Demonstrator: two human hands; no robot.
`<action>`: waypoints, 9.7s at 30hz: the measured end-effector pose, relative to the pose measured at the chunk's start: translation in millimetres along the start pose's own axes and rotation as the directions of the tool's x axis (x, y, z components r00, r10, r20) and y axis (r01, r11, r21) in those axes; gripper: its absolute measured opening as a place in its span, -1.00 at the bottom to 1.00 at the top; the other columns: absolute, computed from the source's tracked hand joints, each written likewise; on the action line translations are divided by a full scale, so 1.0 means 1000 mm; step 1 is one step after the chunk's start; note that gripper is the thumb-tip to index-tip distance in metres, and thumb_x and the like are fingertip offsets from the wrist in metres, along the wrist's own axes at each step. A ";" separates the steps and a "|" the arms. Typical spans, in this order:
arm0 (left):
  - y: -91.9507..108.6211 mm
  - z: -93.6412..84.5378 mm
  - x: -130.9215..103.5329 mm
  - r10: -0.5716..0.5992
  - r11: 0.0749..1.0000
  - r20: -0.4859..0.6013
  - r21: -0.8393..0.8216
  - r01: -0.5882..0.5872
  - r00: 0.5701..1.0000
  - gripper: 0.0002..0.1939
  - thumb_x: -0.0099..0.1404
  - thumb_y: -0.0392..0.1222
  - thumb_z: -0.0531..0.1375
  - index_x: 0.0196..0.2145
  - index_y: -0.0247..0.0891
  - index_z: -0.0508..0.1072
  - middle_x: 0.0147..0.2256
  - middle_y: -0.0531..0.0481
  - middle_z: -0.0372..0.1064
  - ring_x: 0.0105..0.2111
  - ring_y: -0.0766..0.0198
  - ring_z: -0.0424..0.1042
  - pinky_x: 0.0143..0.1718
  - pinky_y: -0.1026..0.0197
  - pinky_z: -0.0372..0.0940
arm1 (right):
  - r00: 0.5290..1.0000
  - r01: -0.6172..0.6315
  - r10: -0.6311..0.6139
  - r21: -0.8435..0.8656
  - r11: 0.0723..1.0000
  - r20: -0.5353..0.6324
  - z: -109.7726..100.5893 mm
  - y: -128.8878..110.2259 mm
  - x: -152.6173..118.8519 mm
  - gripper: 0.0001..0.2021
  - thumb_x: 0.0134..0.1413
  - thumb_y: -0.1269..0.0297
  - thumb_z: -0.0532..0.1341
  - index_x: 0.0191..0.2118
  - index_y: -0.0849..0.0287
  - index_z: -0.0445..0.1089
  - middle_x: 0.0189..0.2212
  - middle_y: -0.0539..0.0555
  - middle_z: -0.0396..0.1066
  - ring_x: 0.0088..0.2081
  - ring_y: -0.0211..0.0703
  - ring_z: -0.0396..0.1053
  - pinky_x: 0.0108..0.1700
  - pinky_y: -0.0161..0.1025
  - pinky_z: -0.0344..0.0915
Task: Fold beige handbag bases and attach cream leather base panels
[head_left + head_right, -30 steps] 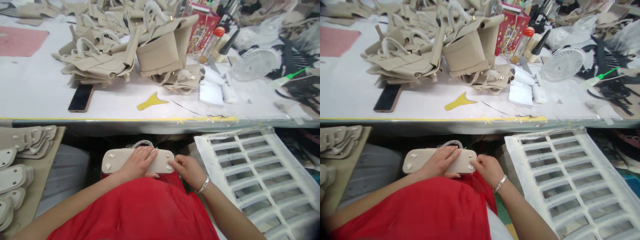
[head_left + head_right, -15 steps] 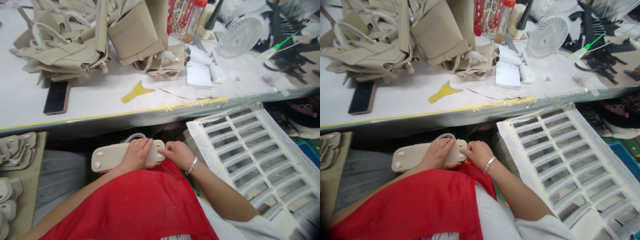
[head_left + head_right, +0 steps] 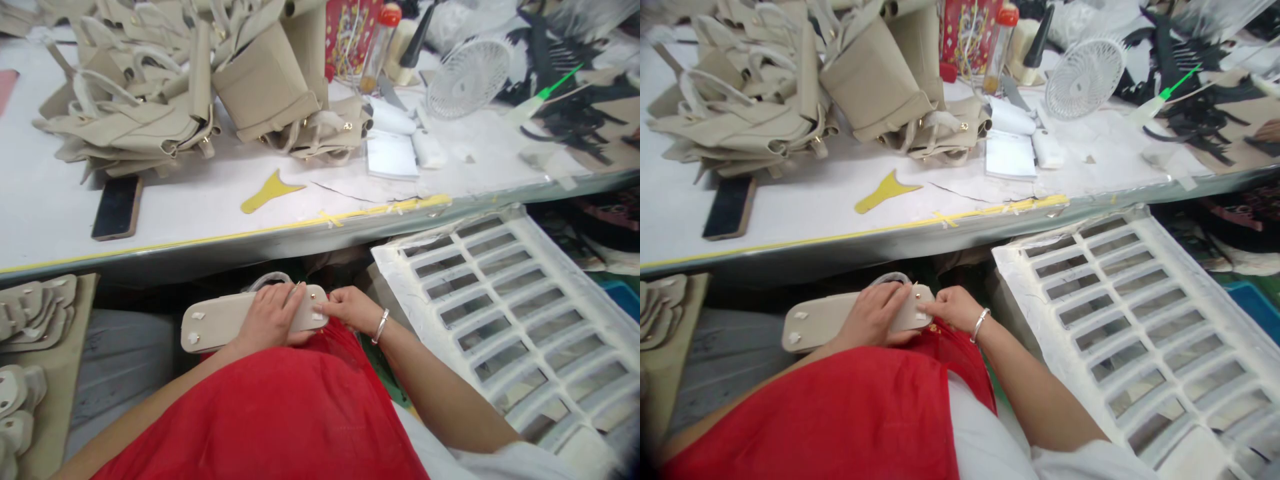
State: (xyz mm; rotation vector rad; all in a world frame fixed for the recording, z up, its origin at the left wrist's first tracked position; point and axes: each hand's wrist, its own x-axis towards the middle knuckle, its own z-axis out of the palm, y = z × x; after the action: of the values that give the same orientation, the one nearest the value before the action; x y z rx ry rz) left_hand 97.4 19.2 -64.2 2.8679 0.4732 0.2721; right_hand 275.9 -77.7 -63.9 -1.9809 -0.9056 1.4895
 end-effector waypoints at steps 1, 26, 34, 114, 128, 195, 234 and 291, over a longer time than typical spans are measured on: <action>0.000 0.001 0.000 0.014 1.000 -0.015 -0.003 -0.014 1.000 -0.24 0.08 0.19 0.15 0.10 -0.40 0.20 -0.02 -0.30 0.23 -0.03 -0.03 0.20 -0.01 0.01 0.07 | 0.999 0.027 -0.027 0.014 1.000 -0.026 0.002 0.003 0.001 -0.53 -0.21 -0.11 0.22 -0.65 0.18 0.05 -0.77 -0.14 0.05 -0.69 -0.44 -0.04 -0.64 -0.40 -0.12; -0.071 -0.037 -0.080 -0.029 0.994 -0.015 -0.110 0.028 0.999 -0.46 0.08 0.13 0.19 -0.10 -0.32 0.32 0.03 -0.25 0.21 0.02 0.03 0.19 0.05 -0.02 0.08 | 0.664 0.656 -0.619 -0.724 0.213 0.420 0.038 -0.061 0.020 -0.21 -0.19 -0.12 0.24 0.08 0.35 0.11 -0.03 0.33 0.26 -0.04 0.10 0.23 -0.02 -0.04 0.12; -0.069 -0.032 -0.083 0.029 1.000 0.008 -0.001 -0.029 1.000 -0.42 0.14 0.18 0.12 0.03 -0.19 0.31 0.07 -0.26 0.15 0.05 -0.02 0.15 0.05 -0.10 0.04 | 0.702 0.565 -0.613 -0.807 0.170 0.363 0.049 -0.059 0.012 -0.21 -0.20 -0.08 0.25 0.09 0.36 0.10 -0.03 0.32 0.24 -0.06 0.10 0.22 -0.06 -0.07 0.13; -0.039 -0.024 -0.071 0.393 0.919 -0.342 0.173 -0.354 0.853 -0.90 0.25 -0.31 0.09 -0.34 -0.34 0.41 -0.31 -0.11 0.43 -0.30 0.24 0.39 -0.29 0.20 0.35 | 0.062 0.640 -0.891 -0.703 -0.309 0.449 0.060 -0.025 0.001 -0.82 0.08 0.39 0.15 -0.22 0.34 0.41 -0.18 0.17 0.42 -0.07 -0.03 0.33 -0.05 -0.15 0.32; -0.030 -0.008 -0.091 0.314 0.949 -0.397 0.135 -0.284 0.862 -0.75 0.26 -0.35 0.08 -0.09 -0.38 0.37 -0.12 -0.16 0.41 -0.05 0.17 0.33 -0.06 0.12 0.32 | 0.228 0.581 -0.932 -0.807 -0.102 0.282 0.060 0.015 -0.024 -0.62 0.08 0.35 0.14 0.04 0.31 0.25 0.01 0.21 0.30 0.16 -0.04 0.09 0.14 -0.06 0.13; -0.087 -0.053 -0.146 -0.841 0.121 0.211 -0.824 0.554 0.498 -0.67 0.07 -0.06 0.23 -0.26 -0.33 0.36 -0.43 0.04 0.32 -0.49 0.36 0.31 -0.48 0.31 0.22 | 0.509 0.745 -0.791 -0.634 0.209 0.338 0.148 -0.106 0.054 -0.33 -0.19 -0.09 0.25 -0.02 0.29 0.18 -0.01 0.30 0.26 0.00 0.08 0.22 0.02 -0.02 0.16; -0.075 -0.067 -0.132 -0.586 0.671 -0.022 -0.574 0.470 0.810 -0.62 0.04 -0.13 0.29 -0.18 -0.24 0.35 -0.20 -0.05 0.28 -0.16 0.21 0.27 -0.12 0.18 0.23 | 0.380 0.923 -0.845 -0.090 0.375 0.376 0.117 -0.124 0.057 -0.85 0.17 0.34 0.04 -0.37 0.16 0.32 -0.39 0.02 0.37 -0.24 -0.23 0.31 0.06 -0.07 0.10; -0.076 -0.091 -0.110 -0.651 0.549 0.287 -0.460 0.697 0.703 -0.52 0.26 0.08 -0.06 -0.50 -0.31 0.45 -0.54 -0.01 0.33 -0.51 0.29 0.27 -0.51 0.30 0.06 | 0.594 0.723 -0.710 -0.639 0.263 0.379 0.058 -0.092 0.021 -0.21 -0.08 -0.06 0.19 0.19 0.33 -0.01 0.09 0.32 0.15 0.08 0.08 0.14 0.08 0.04 0.13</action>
State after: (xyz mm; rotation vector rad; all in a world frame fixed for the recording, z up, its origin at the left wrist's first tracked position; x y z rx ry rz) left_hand -46.7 69.5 -11.8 1.9349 1.2207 0.1094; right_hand 204.6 -1.9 -26.6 -1.5115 -2.3500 0.5548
